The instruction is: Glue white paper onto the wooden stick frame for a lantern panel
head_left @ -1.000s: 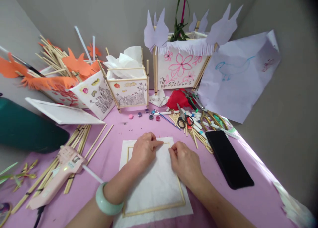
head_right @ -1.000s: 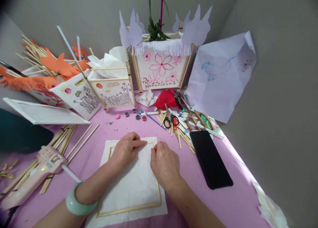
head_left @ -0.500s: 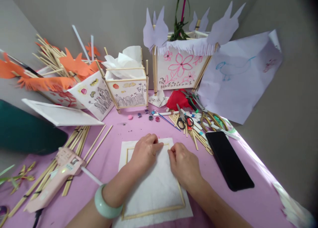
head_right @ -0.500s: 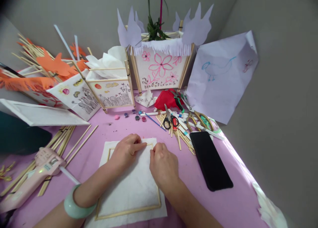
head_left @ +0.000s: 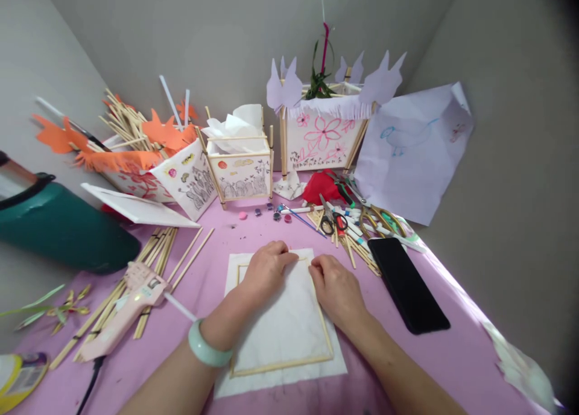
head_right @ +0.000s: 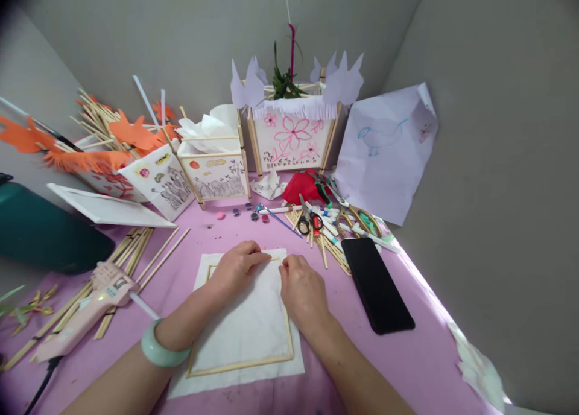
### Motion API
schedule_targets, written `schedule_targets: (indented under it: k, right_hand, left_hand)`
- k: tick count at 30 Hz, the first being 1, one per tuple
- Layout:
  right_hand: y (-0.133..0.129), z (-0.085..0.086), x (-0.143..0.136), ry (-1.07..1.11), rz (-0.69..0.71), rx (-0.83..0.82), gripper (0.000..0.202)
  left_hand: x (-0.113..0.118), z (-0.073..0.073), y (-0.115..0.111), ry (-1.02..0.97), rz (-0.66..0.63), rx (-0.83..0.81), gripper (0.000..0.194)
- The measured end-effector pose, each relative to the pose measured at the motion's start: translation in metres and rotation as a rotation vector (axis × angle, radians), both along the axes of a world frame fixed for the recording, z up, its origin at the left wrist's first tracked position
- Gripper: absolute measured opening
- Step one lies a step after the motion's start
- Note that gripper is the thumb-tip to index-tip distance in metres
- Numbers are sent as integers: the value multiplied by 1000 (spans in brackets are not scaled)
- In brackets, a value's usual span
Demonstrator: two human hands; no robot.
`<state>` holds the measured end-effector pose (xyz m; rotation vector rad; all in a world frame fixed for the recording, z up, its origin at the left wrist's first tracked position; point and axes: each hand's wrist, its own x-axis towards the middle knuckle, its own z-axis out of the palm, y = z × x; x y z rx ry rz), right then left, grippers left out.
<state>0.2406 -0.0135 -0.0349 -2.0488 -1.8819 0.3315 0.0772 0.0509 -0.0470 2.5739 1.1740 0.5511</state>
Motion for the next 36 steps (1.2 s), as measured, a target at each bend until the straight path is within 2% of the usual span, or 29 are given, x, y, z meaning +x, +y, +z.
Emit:
schedule_targets:
  k: [12, 18, 29, 36]
  right_hand:
    - [2, -15, -1, -57, 43, 88, 15]
    - [2, -16, 7, 81, 26, 174, 12]
    - [4, -9, -11, -180, -46, 2, 10]
    - [2, -8, -14, -158, -65, -17, 13]
  left_hand:
    - [1, -2, 2, 32, -8, -21, 32]
    - [1, 1, 2, 44, -7, -24, 33]
    - [0, -2, 1, 40, -4, -6, 29]
    - [1, -2, 2, 48, -20, 18, 28]
